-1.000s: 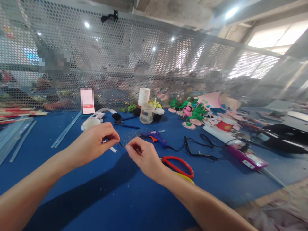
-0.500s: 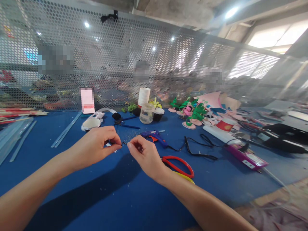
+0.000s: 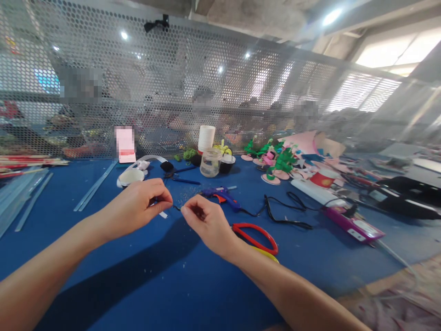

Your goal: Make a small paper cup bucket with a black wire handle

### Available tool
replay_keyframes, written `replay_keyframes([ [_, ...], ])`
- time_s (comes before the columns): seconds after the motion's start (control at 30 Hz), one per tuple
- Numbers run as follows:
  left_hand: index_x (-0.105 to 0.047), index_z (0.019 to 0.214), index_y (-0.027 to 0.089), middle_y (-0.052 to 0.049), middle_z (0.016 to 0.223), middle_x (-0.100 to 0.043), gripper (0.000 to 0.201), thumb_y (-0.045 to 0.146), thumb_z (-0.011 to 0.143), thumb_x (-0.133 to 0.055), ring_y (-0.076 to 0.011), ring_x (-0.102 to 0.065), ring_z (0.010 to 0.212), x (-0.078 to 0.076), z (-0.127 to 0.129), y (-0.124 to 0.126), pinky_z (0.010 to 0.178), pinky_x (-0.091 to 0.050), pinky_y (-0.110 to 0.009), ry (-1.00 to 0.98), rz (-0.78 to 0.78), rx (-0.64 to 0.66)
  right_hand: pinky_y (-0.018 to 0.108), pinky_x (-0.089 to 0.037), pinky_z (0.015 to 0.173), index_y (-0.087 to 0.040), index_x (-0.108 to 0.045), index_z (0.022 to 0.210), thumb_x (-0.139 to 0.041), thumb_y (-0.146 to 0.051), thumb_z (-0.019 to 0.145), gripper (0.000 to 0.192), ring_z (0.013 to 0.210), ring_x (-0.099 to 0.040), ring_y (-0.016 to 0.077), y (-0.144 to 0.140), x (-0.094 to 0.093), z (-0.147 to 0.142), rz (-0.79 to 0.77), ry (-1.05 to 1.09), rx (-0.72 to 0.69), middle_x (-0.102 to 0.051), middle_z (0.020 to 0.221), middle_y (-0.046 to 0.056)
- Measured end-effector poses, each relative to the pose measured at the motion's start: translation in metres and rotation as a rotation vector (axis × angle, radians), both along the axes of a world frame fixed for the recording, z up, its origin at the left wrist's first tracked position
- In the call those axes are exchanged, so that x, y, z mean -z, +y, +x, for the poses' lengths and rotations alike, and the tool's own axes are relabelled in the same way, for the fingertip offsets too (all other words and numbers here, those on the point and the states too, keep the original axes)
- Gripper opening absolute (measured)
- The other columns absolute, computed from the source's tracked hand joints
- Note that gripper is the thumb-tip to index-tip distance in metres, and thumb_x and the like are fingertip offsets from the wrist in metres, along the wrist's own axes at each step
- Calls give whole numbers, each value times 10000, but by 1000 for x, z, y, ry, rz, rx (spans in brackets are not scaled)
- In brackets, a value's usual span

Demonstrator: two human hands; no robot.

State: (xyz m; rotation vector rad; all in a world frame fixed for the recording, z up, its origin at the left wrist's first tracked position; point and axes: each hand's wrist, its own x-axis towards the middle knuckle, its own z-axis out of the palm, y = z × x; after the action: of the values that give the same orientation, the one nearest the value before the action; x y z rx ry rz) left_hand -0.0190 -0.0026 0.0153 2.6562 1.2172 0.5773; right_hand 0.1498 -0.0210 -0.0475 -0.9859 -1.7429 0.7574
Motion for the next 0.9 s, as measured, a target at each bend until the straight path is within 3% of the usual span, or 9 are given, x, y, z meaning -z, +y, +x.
replay_keyframes([
  [0.23, -574, 678, 163, -1, 671, -551, 166, 257, 761, -466, -94, -480, 588, 0, 2, -3, 543, -368, -214, 3, 14, 42, 193, -328, 466, -182, -453, 647, -455, -307, 766, 172, 490, -377, 72, 2, 0, -1, -42, 59, 42, -426, 547, -42],
  [0.43, -564, 682, 161, -5, 687, -544, 151, 231, 766, -460, -95, -476, 599, 0, 1, -6, 555, -365, -212, 47, 116, 60, 195, -322, 479, -182, -469, 635, -448, -255, 762, 148, 492, -384, 74, 2, 1, -1, 44, -62, 76, -441, 547, -38],
  [0.6, -549, 699, 164, -4, 706, -534, 163, 238, 790, -436, -98, -473, 619, 1, 0, -4, 571, -358, -214, 81, 107, 71, 194, -327, 508, -177, -493, 631, -457, -194, 741, 117, 510, -398, 73, 0, -2, -1, 86, -144, 38, -454, 549, -37],
  [0.9, -567, 693, 161, 10, 671, -537, 163, 261, 772, -466, -88, -463, 587, -1, -1, 0, 544, -359, -202, -30, -13, 51, 179, -317, 472, -165, -486, 662, -486, -274, 746, 137, 506, -375, 61, 2, 0, 0, -80, 82, -104, -433, 562, -43],
])
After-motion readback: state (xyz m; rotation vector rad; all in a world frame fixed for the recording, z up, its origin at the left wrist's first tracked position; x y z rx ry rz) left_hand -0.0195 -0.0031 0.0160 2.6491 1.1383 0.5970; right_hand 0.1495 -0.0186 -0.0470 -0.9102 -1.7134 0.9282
